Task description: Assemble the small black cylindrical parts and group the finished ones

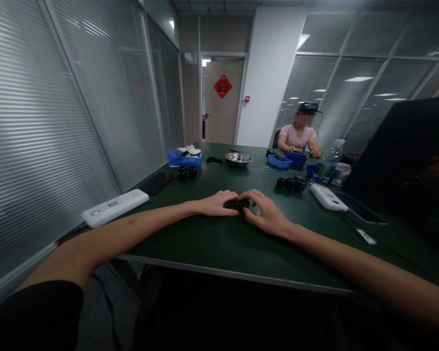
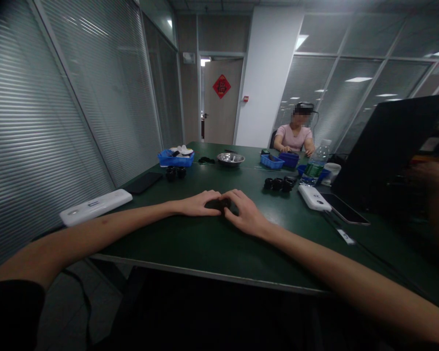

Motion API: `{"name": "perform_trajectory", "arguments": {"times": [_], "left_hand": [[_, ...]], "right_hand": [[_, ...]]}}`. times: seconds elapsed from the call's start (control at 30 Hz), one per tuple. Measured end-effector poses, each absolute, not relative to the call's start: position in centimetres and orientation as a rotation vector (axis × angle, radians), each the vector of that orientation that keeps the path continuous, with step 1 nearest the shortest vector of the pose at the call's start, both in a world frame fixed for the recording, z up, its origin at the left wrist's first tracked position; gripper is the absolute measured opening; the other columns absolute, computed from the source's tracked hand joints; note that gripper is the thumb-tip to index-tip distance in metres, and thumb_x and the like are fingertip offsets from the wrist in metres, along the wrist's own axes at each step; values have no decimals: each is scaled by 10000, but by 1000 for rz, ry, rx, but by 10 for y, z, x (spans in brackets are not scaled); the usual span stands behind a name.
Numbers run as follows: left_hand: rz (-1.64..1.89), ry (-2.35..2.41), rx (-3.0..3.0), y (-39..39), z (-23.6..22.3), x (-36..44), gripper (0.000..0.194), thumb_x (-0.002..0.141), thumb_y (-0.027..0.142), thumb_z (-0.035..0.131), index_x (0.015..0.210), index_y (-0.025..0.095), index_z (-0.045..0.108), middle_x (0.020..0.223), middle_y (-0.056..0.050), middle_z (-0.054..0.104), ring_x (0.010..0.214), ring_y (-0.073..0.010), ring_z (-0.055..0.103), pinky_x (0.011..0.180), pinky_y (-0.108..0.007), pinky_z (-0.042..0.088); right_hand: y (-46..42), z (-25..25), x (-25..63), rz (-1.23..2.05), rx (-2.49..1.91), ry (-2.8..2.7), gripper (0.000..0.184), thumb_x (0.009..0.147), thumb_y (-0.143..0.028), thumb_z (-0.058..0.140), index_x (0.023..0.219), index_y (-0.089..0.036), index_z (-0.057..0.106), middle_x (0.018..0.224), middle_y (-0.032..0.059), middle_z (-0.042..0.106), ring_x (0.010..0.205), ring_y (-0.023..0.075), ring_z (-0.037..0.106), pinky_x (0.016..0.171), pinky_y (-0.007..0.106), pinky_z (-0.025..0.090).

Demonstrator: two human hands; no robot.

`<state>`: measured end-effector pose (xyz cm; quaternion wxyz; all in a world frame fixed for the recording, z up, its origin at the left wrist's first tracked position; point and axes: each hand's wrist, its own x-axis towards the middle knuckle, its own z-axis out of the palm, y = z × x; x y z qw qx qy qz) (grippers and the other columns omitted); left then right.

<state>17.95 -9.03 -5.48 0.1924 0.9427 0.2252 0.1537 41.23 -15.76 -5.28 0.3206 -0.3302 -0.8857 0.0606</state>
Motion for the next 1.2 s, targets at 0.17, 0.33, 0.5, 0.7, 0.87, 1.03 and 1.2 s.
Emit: {"name": "perform_trajectory", "arguments": {"times": [0.17,0.33,0.5,0.7,0.87,1.03,1.2], "left_hand": [[437,613,2642,-90,-55,179,506,950,515,596,1348,208,538,1254,-88,611,1163,-268,540,1009,-407,384],[438,628,2647,-91,-54,180,494,949,528,593,1301,182,565,1228,-96,613,1130,-266,548,994,-406,389],[441,618,2645,-91,-54,180,512,948,535,590,1333,199,548,1244,-92,614,1147,-270,547,1001,-409,390],[427,640,2652,-91,-53,180,524,954,558,574,1328,192,552,1229,-91,609,1146,-272,544,1011,-417,381],[431,629,2660,-91,-54,180,496,947,533,592,1303,188,564,1231,-93,612,1137,-267,546,996,-407,388],[416,647,2646,-93,-53,180,520,950,536,584,1336,191,541,1255,-98,605,1166,-276,538,1022,-429,375],[428,626,2654,-92,-53,180,492,948,542,583,1297,196,563,1240,-94,615,1152,-270,544,990,-406,388]], "right_hand": [[-156,-55,414,120,-948,-2268,253,946,-275,640,1195,-239,614,1143,90,622,1044,262,609,875,427,545],[-156,-54,414,161,-866,-2318,281,932,-188,601,1208,-244,601,1176,79,628,1064,251,606,910,425,537],[-155,-55,414,134,-956,-2250,261,939,-283,641,1195,-234,616,1149,92,630,1059,267,610,882,434,544],[-157,-55,414,164,-905,-2317,283,926,-196,605,1207,-235,597,1172,78,647,1073,256,606,905,428,531],[-156,-56,413,131,-984,-2239,252,927,-262,638,1173,-220,607,1117,89,631,1043,260,605,877,426,534],[-155,-55,414,145,-940,-2293,285,914,-186,602,1195,-228,597,1148,83,638,1052,252,601,879,414,528],[-157,-55,414,74,-1007,-2245,254,931,-294,643,1174,-227,612,1103,83,634,1039,261,594,862,411,519]]}}
